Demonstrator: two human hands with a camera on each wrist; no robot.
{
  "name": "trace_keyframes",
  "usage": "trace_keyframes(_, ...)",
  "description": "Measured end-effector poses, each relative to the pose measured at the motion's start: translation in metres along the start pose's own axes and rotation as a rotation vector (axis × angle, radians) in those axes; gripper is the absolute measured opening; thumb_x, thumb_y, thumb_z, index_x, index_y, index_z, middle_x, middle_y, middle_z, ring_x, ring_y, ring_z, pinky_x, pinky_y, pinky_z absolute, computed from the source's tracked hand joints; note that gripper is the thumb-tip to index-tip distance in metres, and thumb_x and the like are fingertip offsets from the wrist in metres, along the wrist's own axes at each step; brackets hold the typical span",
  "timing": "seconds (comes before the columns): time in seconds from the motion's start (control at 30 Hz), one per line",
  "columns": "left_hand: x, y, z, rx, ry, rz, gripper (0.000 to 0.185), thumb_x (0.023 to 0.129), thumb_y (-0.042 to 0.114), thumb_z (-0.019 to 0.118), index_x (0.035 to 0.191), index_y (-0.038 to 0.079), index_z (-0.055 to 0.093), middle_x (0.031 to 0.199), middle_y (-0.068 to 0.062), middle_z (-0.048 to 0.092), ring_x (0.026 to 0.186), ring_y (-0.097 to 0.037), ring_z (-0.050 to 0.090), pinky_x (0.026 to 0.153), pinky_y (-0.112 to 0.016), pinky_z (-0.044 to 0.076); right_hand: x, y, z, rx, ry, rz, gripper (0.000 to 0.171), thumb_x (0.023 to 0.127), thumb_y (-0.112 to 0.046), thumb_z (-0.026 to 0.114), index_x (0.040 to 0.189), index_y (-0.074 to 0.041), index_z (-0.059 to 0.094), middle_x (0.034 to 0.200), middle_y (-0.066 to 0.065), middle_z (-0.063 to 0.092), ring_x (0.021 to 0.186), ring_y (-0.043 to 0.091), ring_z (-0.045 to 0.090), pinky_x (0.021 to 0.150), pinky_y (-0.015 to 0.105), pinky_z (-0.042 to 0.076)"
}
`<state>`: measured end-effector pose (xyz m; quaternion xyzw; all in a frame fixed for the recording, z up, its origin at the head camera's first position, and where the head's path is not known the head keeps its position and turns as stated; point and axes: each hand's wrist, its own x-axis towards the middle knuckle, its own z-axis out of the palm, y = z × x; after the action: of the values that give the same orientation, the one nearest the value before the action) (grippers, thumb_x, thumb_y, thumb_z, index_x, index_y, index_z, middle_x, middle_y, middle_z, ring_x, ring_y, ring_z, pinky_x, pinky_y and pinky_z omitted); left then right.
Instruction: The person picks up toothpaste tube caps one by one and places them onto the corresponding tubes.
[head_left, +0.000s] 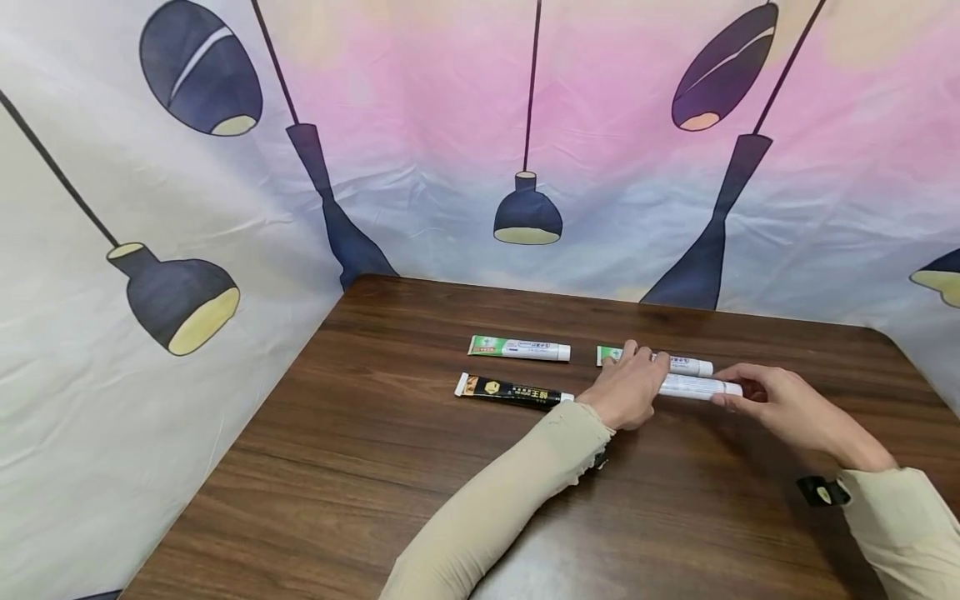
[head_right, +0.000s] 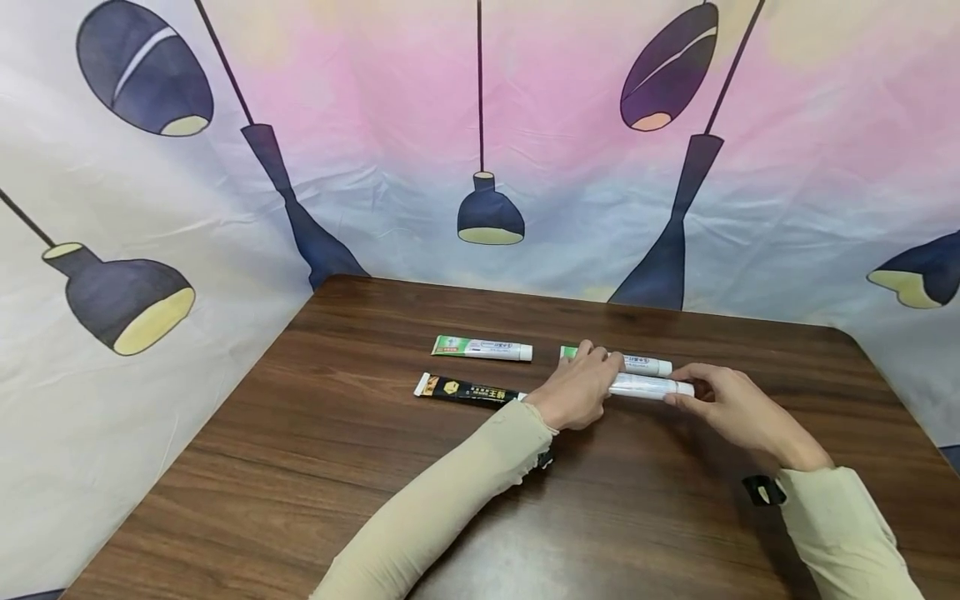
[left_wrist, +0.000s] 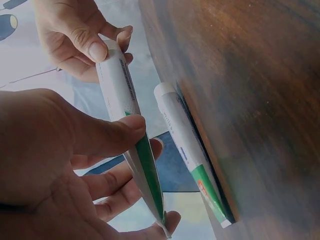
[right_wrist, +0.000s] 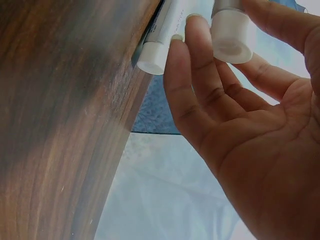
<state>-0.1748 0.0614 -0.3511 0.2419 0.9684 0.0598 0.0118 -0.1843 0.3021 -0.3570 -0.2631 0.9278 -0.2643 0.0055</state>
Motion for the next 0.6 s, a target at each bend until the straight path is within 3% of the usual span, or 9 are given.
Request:
trace_keyframes(0.37, -0.0011, -0.0026, -0.0017, -0.013, 0.015, 0.018, 0.042, 0.093, 0.019, 0.074, 0.13, 0.021, 0.054, 0.116, 0.005, 0.059, 0.109, -0.015, 0.043, 0.092, -0.037, 0.049, -0.0021, -0.0036, 0.0023, 0.061, 0.003, 0.03, 0.024, 0.099, -0.024, 0.068, 0.117, -0.007, 0.068, 0.094, 0.006, 0.07, 0.075, 0.004, 0.065, 0.062, 0.023, 0.052)
trace_keyframes(0.6, -0.0024, -0.002, -0.0016, -0.005, 0.025, 0.014, 0.042, 0.093, 0.021, 0.075, 0.129, 0.021, 0.054, 0.114, 0.006, 0.059, 0.109, -0.014, 0.044, 0.089, -0.035, 0.048, -0.0022, -0.0033, 0.002, 0.075, 0.006, 0.042, 0.024, 0.098, -0.023, 0.07, 0.114, -0.006, 0.068, 0.096, 0.007, 0.072, 0.076, 0.001, 0.067, 0.064, 0.025, 0.056)
